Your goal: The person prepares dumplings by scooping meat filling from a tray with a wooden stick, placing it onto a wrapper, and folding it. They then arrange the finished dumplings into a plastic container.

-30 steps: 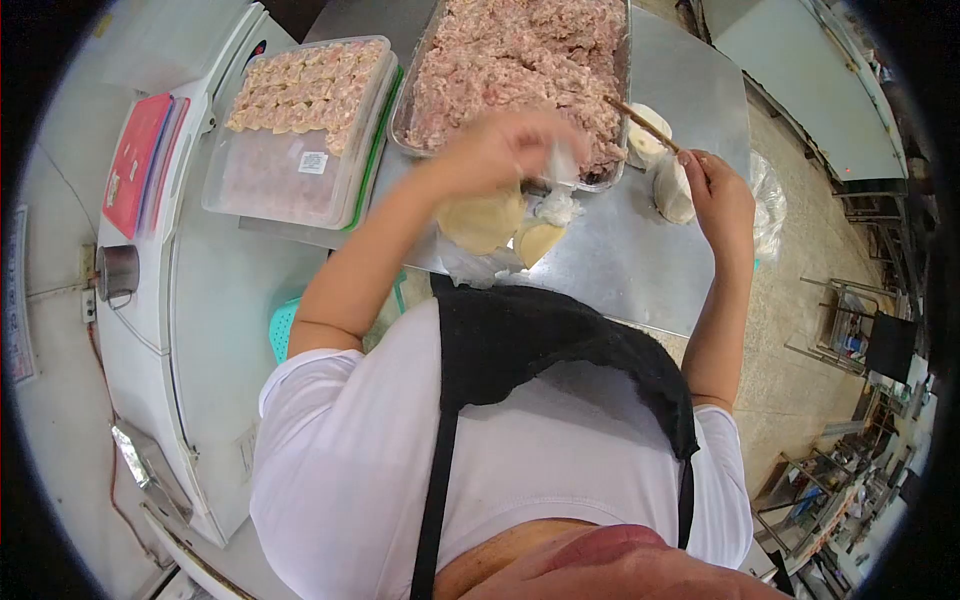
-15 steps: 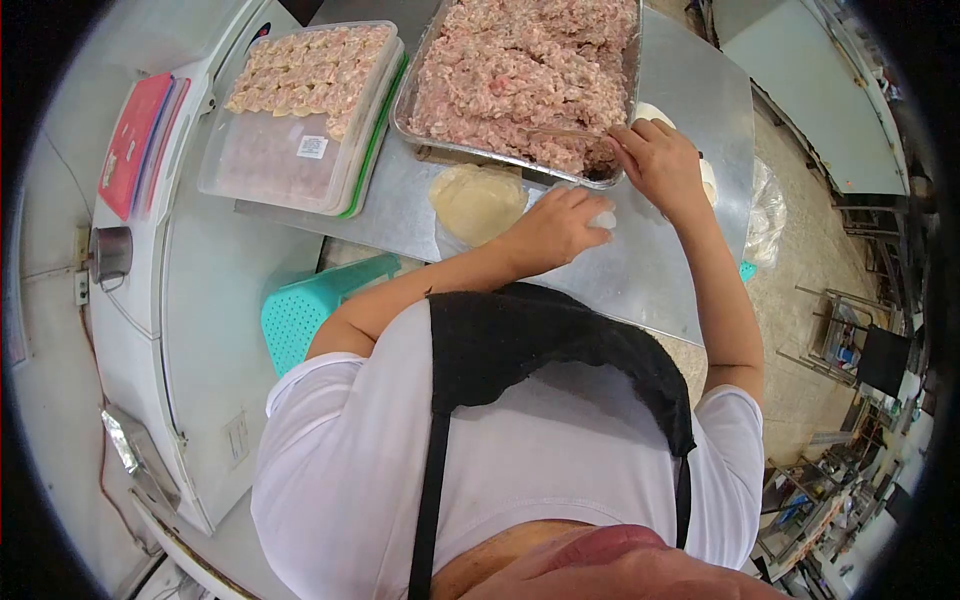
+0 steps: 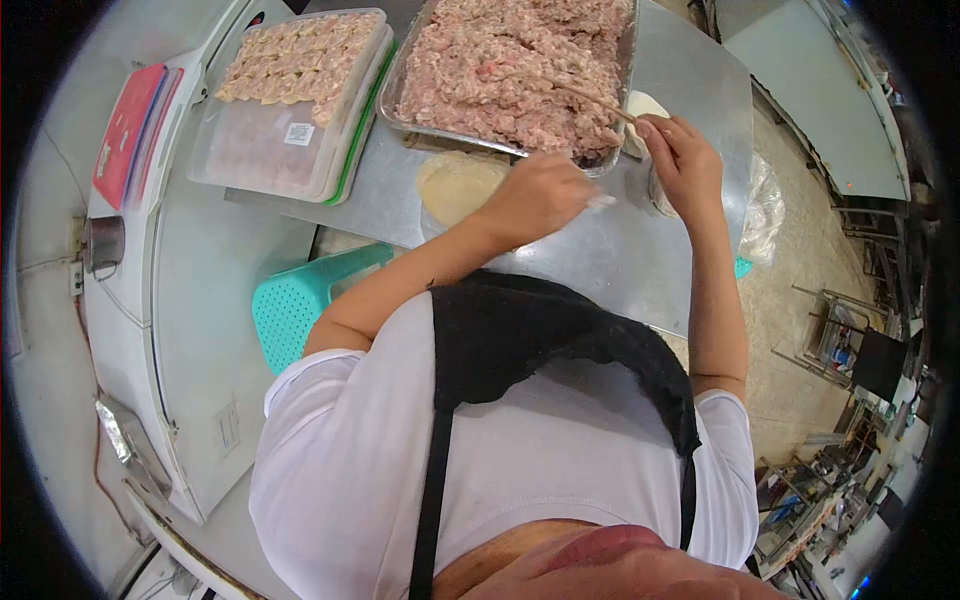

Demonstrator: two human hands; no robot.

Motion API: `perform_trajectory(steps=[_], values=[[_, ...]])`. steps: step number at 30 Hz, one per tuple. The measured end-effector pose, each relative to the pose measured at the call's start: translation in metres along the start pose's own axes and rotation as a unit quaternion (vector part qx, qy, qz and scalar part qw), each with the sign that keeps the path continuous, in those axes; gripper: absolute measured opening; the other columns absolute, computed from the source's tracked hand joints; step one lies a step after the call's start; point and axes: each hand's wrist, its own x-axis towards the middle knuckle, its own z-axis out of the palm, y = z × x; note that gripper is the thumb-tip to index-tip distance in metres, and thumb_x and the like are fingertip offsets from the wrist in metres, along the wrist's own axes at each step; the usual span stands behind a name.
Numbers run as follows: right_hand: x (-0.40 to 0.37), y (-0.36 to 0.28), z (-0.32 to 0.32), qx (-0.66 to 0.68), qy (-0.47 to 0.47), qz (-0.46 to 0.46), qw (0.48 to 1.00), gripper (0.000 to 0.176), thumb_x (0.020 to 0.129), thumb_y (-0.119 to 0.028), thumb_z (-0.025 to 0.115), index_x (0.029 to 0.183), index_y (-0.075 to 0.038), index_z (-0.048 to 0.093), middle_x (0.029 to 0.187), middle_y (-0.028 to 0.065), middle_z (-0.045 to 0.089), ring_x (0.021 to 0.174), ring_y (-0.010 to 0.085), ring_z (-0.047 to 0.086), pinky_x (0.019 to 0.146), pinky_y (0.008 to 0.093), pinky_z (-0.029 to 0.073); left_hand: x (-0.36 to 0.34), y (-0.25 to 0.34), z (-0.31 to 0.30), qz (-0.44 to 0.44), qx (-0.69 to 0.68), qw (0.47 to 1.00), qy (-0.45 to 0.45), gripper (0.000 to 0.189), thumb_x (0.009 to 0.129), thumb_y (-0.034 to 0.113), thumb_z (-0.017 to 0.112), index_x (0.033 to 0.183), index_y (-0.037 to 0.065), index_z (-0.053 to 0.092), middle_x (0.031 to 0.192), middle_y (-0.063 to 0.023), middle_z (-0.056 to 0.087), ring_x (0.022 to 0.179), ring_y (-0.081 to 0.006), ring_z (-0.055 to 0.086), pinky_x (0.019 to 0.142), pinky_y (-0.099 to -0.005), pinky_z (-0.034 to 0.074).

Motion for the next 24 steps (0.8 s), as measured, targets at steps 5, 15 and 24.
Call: perform_trajectory(steps=[5,15,24], values=[[-0.041,0.019,0.006,0.162,0.033,0.143,0.976,0.021,0.092,-0.022,0.06,0.097,-0.004,0.07,0.079,0.0091,0.065,0.07,0.0187,0.061,0.064,0.0296,0.046,-0.024,0.003,-0.002,0.011,0.101,0.992,0.075,0.018,0.076,0.015,0.068,0.093,0.008,0.068,0.11,-0.0116,0.062,0.102,-0.0287,0.057,0.092,-0.0424,0.042],[-0.092,0.021,0.047,0.316,-0.017,0.226,0.921,0.025,0.094,-0.022,0.059,0.099,0.001,0.068,0.086,0.0087,0.067,0.08,0.0141,0.06,0.072,0.0276,0.047,-0.044,-0.031,0.03,-0.129,0.098,0.987,0.024,0.033,0.076,0.018,0.067,0.108,0.011,0.065,0.106,-0.0108,0.062,0.108,-0.0301,0.051,0.095,-0.0446,0.038],[-0.09,-0.011,0.122,0.399,-0.097,0.159,0.898,0.025,0.089,-0.022,0.062,0.107,-0.005,0.067,0.092,0.0142,0.068,0.077,0.0228,0.065,0.071,0.0343,0.051,-0.055,-0.035,0.027,-0.17,0.162,0.971,0.036,0.033,0.081,0.029,0.063,0.11,0.016,0.068,0.111,-0.0103,0.057,0.11,-0.0295,0.046,0.095,-0.0464,0.031]])
